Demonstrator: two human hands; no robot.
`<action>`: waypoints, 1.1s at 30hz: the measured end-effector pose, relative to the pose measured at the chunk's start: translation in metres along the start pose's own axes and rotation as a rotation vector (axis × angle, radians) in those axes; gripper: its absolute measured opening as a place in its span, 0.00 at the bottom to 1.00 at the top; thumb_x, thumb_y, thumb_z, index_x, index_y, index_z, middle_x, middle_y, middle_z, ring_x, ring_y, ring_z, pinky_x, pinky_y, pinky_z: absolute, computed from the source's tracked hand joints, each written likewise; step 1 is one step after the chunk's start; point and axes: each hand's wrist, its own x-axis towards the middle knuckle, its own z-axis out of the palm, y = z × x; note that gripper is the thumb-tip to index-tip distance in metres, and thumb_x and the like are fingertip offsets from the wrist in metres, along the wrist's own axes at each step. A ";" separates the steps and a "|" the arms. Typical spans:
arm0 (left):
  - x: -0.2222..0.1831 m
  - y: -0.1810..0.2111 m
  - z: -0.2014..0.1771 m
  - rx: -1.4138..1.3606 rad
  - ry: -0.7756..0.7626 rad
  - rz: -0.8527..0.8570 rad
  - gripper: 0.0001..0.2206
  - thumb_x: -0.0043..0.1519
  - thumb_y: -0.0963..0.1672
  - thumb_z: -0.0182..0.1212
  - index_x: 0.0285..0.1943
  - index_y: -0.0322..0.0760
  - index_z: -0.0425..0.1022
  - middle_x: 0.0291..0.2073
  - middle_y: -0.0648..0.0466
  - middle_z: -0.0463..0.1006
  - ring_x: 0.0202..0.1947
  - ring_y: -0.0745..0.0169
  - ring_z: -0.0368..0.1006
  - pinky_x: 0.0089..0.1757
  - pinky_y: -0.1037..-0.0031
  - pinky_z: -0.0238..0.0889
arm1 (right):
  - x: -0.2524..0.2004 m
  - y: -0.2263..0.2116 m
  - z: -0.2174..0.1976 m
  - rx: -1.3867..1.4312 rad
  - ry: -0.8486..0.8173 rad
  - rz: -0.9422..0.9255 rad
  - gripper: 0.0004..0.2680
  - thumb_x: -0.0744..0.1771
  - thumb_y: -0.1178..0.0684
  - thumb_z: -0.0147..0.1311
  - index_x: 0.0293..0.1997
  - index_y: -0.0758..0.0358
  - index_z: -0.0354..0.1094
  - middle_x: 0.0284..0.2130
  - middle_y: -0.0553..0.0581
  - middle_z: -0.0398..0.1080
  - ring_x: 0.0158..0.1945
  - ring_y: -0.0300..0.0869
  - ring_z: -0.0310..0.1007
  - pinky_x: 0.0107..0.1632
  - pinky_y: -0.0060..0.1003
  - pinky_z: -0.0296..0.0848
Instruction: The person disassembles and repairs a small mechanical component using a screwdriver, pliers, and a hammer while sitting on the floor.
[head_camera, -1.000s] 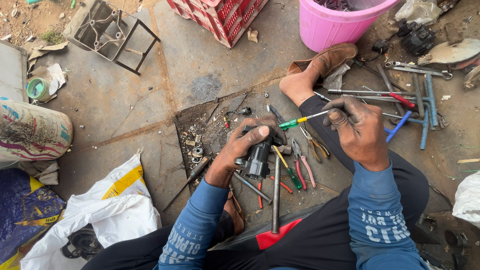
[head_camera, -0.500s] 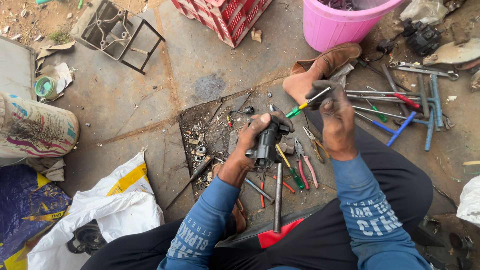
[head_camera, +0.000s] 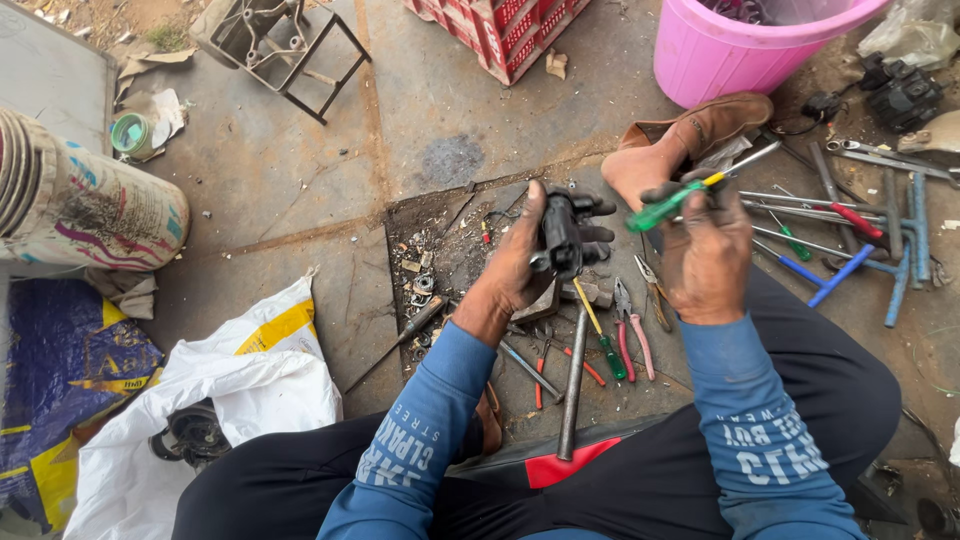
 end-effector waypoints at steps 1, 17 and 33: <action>0.000 0.005 0.000 -0.034 0.042 0.030 0.35 0.65 0.63 0.43 0.65 0.34 0.67 0.52 0.47 0.80 0.48 0.54 0.79 0.47 0.63 0.74 | -0.002 -0.004 -0.001 -0.028 -0.007 -0.011 0.08 0.73 0.52 0.57 0.55 0.63 0.69 0.38 0.56 0.74 0.43 0.42 0.76 0.46 0.37 0.76; 0.003 0.026 0.000 -0.302 0.361 0.366 0.27 0.66 0.60 0.55 0.59 0.38 0.71 0.33 0.49 0.76 0.36 0.55 0.79 0.42 0.57 0.75 | -0.059 -0.039 0.091 -1.199 -0.383 -0.440 0.09 0.68 0.62 0.57 0.55 0.64 0.73 0.39 0.62 0.74 0.38 0.51 0.77 0.40 0.41 0.74; 0.003 0.013 0.028 -0.130 0.438 0.265 0.24 0.61 0.59 0.57 0.48 0.39 0.73 0.37 0.54 0.76 0.32 0.55 0.79 0.36 0.56 0.76 | -0.073 -0.067 0.099 -1.557 -0.336 -0.407 0.13 0.65 0.59 0.62 0.56 0.62 0.74 0.35 0.63 0.72 0.28 0.53 0.74 0.30 0.44 0.72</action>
